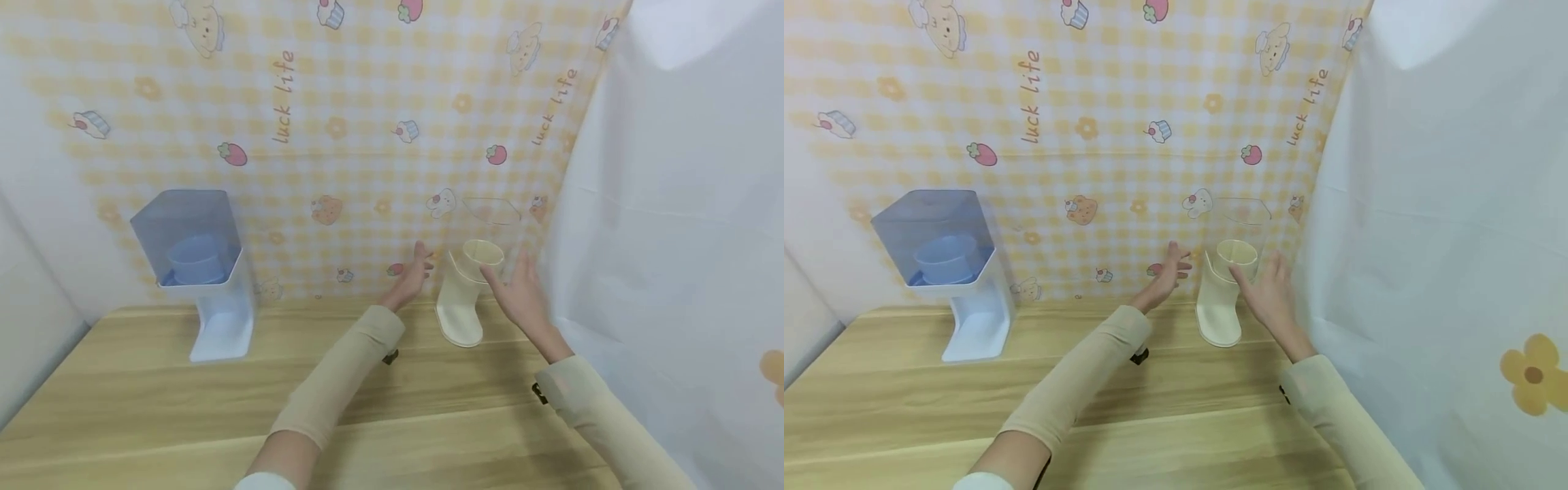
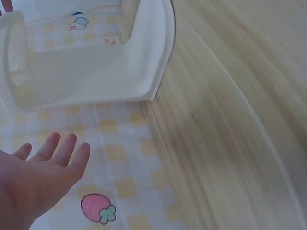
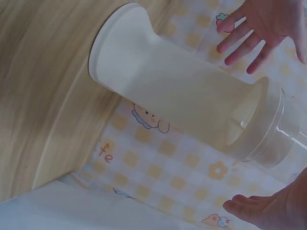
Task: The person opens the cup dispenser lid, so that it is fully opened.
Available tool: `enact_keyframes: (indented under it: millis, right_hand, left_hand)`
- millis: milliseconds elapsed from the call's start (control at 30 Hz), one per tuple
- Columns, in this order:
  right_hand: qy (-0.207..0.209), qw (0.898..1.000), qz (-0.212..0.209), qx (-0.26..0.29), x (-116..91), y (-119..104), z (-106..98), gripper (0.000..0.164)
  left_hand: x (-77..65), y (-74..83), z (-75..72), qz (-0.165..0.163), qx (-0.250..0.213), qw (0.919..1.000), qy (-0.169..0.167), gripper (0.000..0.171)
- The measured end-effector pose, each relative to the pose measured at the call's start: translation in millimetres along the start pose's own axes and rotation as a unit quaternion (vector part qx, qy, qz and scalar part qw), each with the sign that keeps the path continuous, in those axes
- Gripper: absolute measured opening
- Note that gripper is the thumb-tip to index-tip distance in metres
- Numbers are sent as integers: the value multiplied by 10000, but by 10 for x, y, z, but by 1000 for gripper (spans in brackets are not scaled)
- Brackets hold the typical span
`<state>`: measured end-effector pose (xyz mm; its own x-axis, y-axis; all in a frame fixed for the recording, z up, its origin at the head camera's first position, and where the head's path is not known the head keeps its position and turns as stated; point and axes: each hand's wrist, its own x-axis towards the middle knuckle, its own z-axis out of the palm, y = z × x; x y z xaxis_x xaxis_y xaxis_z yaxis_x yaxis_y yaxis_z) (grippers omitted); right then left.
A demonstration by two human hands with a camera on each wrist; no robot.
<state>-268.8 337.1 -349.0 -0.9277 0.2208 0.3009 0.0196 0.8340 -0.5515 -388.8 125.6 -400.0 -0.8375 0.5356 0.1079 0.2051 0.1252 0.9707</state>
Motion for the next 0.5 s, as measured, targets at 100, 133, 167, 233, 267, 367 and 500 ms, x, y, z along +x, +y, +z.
enact_keyframes:
  millis: [100, 133, 167, 233, 267, 367, 500]
  right_hand:
    - [6, 9991, -97, 407, 74, -6, 14, 101]
    - [22, 9978, -137, 651, 105, -12, 24, 97]
    - [39, 9956, -148, 928, 142, -24, 35, 92]
    - [61, 9896, -57, 1435, 187, -64, 55, 89]
    - [78, 9865, 72, 1634, 202, -89, 65, 92]
    - [151, 9773, 375, 2079, 236, -164, 97, 99]
    - [110, 9684, 516, 2436, 235, -222, 128, 105]
  left_hand:
    - [110, -5, 75, -5, -558, 9984, -32, 100]
    - [150, 4, 108, -22, -779, 9970, -18, 99]
    - [193, 14, 141, -40, -977, 9952, 1, 97]
    - [275, 30, 206, -107, -1295, 9915, 110, 94]
    - [313, 38, 238, -126, -1457, 9891, 176, 93]
    - [393, 50, 313, -141, -1640, 9858, 336, 92]
    - [432, 40, 374, -169, -1607, 9867, 147, 97]
